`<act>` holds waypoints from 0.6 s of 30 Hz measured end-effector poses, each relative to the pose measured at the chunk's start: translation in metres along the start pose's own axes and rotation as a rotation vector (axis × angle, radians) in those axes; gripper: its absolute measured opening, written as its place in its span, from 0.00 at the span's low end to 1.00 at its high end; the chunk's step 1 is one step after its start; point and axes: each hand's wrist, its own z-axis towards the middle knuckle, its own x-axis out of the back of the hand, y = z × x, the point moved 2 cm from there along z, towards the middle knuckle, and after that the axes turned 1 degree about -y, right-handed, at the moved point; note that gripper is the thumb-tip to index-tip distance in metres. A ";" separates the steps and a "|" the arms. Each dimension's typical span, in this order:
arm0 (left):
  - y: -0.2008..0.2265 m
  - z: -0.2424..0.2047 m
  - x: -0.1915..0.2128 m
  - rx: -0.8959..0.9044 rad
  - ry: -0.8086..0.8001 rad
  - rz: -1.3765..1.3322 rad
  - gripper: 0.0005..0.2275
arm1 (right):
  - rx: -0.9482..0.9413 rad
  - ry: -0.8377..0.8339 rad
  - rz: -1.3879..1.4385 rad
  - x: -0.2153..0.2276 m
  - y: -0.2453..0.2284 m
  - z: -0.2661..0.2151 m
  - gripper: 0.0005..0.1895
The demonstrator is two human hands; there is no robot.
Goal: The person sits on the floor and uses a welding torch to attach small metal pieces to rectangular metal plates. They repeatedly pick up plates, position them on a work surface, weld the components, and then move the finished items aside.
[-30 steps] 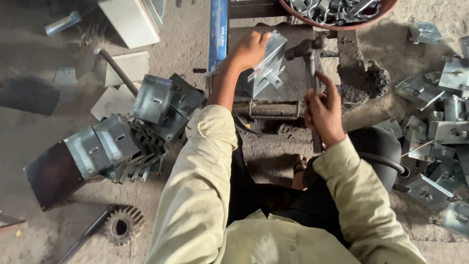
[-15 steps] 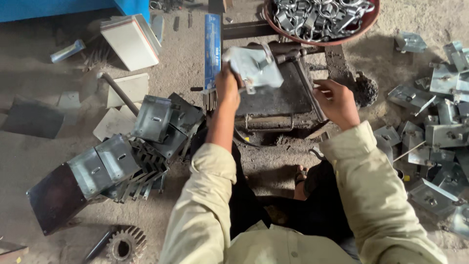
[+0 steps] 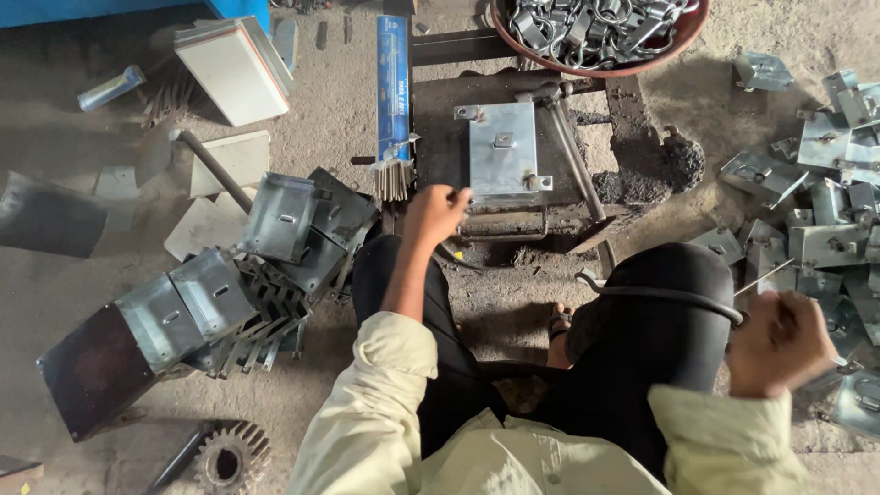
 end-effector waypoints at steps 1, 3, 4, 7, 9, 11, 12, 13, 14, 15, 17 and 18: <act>-0.002 -0.003 0.008 -0.060 0.110 0.040 0.17 | -0.110 -0.025 -0.150 0.014 0.017 -0.015 0.15; -0.005 -0.009 0.013 -0.142 0.272 0.005 0.15 | -0.284 -0.060 -0.237 0.039 0.049 -0.050 0.26; -0.008 -0.012 0.012 -0.163 0.324 -0.071 0.14 | -0.347 -0.072 -0.173 0.047 0.064 -0.067 0.30; -0.005 -0.013 0.004 -0.241 0.414 -0.153 0.13 | -0.845 -0.181 0.149 0.047 0.116 -0.095 0.42; 0.001 -0.015 0.000 -0.267 0.426 -0.189 0.12 | -1.210 -0.248 0.426 0.043 0.135 -0.107 0.48; 0.007 -0.018 0.000 -0.263 0.411 -0.256 0.11 | -1.509 -0.274 0.704 0.024 0.149 -0.108 0.52; 0.009 -0.019 0.001 -0.262 0.408 -0.259 0.11 | -1.484 -0.241 0.797 0.014 0.158 -0.100 0.48; 0.009 -0.021 0.002 -0.257 0.406 -0.260 0.11 | -1.461 -0.211 0.888 0.002 0.168 -0.091 0.44; 0.009 -0.022 0.003 -0.251 0.404 -0.261 0.11 | -1.437 -0.181 0.980 -0.008 0.176 -0.081 0.40; 0.009 -0.022 0.004 -0.262 0.417 -0.242 0.10 | -1.355 -0.110 1.041 -0.014 0.183 -0.069 0.38; 0.006 -0.022 0.005 -0.280 0.444 -0.205 0.10 | -1.136 0.063 1.149 -0.020 0.189 -0.034 0.34; 0.005 -0.023 0.004 -0.299 0.448 -0.207 0.10 | -1.027 0.127 1.212 -0.019 0.186 -0.012 0.32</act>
